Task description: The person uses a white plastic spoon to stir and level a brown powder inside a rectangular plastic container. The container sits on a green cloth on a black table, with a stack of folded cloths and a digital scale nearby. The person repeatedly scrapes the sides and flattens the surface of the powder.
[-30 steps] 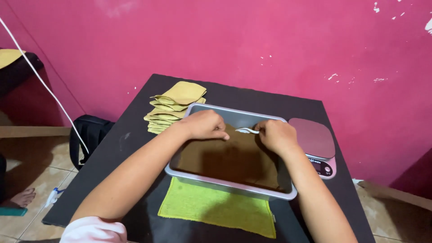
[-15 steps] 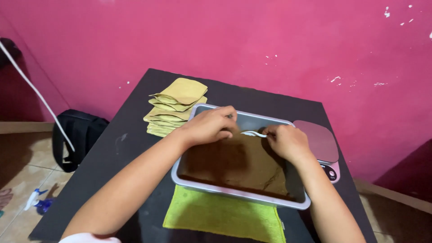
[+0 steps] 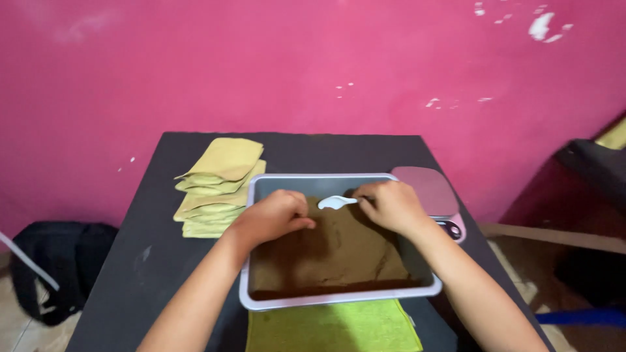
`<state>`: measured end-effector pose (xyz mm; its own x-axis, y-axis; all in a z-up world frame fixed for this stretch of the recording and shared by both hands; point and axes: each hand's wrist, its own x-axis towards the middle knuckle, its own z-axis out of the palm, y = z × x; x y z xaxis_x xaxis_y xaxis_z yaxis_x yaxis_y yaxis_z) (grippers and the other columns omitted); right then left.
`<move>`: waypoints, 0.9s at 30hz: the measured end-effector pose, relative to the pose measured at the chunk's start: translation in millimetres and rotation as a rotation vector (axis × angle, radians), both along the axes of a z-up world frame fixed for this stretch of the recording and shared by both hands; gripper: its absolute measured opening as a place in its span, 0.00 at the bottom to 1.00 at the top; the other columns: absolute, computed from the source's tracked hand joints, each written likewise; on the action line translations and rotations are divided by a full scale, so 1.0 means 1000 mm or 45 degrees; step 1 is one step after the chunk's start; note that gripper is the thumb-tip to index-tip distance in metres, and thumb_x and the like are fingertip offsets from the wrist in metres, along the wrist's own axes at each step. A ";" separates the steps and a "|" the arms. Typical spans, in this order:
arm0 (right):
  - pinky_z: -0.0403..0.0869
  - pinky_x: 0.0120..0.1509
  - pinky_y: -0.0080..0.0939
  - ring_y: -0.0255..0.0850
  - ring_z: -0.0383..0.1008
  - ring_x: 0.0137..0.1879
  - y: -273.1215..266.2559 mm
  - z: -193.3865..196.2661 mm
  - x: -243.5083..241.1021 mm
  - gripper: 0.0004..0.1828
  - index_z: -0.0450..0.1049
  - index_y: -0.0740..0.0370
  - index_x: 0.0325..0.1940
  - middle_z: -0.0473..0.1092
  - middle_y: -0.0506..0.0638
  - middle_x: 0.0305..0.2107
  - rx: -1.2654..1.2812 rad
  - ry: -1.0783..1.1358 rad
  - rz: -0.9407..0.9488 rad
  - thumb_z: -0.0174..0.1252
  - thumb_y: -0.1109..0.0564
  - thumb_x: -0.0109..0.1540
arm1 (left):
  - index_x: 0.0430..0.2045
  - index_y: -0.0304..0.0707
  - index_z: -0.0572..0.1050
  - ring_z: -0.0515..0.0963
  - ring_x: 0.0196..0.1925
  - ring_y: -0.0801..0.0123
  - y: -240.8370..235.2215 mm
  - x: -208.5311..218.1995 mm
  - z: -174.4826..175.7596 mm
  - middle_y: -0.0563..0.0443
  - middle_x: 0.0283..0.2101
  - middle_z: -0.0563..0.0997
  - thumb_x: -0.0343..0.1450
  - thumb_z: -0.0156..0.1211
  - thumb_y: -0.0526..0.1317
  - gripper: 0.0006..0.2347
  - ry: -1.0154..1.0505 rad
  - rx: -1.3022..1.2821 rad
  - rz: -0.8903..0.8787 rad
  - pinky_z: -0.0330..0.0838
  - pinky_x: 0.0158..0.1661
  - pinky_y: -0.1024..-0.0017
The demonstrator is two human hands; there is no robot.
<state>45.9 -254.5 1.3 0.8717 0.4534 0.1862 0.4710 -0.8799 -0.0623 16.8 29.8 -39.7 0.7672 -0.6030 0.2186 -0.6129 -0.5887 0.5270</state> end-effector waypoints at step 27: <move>0.79 0.44 0.48 0.46 0.82 0.40 -0.006 -0.024 0.016 0.10 0.80 0.40 0.36 0.79 0.42 0.30 -0.073 -0.355 0.020 0.55 0.41 0.58 | 0.25 0.51 0.85 0.86 0.39 0.51 -0.012 -0.024 0.030 0.52 0.28 0.86 0.66 0.68 0.49 0.07 -0.031 0.363 0.238 0.79 0.41 0.58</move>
